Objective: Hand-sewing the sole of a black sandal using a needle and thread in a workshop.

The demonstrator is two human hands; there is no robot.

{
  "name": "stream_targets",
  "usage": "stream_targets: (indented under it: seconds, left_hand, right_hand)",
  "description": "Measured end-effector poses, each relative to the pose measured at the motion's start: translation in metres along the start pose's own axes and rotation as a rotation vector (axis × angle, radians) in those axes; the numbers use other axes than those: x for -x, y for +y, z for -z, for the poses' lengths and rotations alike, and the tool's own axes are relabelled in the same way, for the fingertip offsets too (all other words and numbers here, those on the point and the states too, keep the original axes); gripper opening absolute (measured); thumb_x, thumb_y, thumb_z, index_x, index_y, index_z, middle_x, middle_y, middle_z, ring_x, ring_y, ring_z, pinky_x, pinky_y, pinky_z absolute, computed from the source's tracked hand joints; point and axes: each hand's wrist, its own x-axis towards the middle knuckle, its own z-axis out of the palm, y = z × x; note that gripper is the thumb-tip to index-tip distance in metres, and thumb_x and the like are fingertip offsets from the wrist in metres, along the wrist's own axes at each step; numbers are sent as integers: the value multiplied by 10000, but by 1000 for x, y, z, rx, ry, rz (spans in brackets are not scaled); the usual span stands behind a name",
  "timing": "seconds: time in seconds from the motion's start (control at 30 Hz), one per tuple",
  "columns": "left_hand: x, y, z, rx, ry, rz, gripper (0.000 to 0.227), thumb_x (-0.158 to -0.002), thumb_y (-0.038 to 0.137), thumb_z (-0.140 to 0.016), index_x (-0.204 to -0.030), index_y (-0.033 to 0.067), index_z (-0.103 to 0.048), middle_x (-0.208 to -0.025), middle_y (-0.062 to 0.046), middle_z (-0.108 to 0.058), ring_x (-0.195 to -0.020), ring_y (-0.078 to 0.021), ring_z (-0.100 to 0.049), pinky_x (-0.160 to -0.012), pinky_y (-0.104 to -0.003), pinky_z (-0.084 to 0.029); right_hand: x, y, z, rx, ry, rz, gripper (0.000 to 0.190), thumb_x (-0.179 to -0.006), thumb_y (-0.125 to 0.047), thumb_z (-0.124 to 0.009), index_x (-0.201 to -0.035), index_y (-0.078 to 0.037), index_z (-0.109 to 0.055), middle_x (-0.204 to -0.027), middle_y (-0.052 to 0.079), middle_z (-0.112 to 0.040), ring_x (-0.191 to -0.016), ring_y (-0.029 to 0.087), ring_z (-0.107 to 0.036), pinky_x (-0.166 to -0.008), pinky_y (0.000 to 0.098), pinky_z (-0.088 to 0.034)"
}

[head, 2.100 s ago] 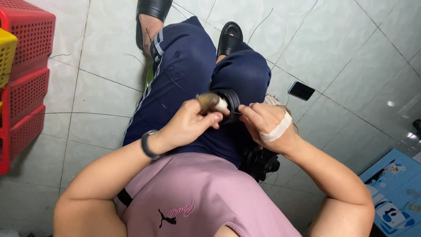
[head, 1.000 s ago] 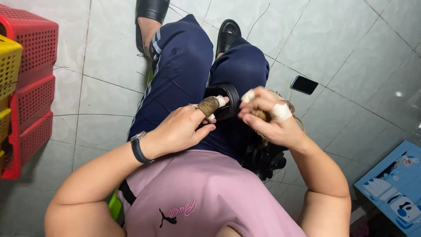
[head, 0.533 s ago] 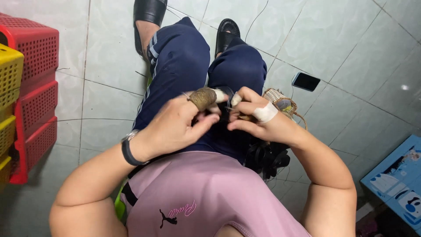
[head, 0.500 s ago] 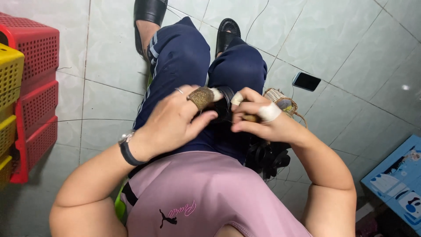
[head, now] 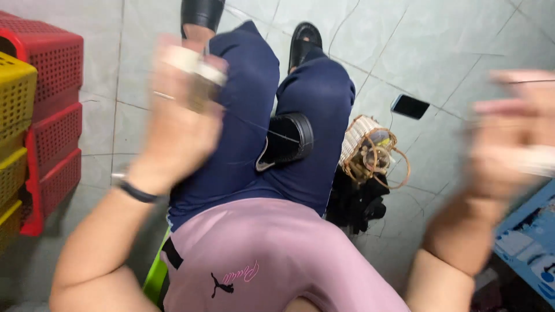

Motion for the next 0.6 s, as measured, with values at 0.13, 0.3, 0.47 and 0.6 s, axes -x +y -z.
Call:
stream_targets:
  seconds: [0.13,0.3,0.47,0.6]
  left_hand:
    - [14,10,-48,-722,-168,-518,593,-748,497,-749,-1205,125,-680,-1550,-185,-264,-1423,-415,-236,-1197,-498,-172]
    - [-18,41,-16,659,-557,-238,288,-962,202,-480,-785,76,-670,-1310,-63,-523,-1371,-297,-382,-1127,-434,-312]
    - [-64,43,-41,958,-549,-141,337,-991,298,-446,-893,43,-643,-928,-51,-640,-876,-147,-622,-853,-282,-511]
    - [-95,17,-65,1059,-241,118,381,-955,335,-513,-746,29,-599,-457,21,-338,-394,-43,-313,-388,-173,-265]
  right_hand:
    - [12,-35,-78,-531,-462,-35,558,-777,-172,-792,-1244,-46,-513,-1230,154,-602,-564,76,-530,-544,198,-482]
    - [23,-33,-99,-288,-442,209,231,-936,-44,-626,-1167,-50,-615,-650,34,-544,-522,216,-488,-526,329,-399]
    - [21,-34,-121,-373,-446,177,364,-857,26,-553,-1218,-15,-583,-836,71,-685,-670,224,-655,-642,316,-514]
    - [15,-41,-127,-419,-416,135,287,-935,-6,-607,-1222,-6,-587,-926,95,-724,-773,192,-716,-715,275,-558]
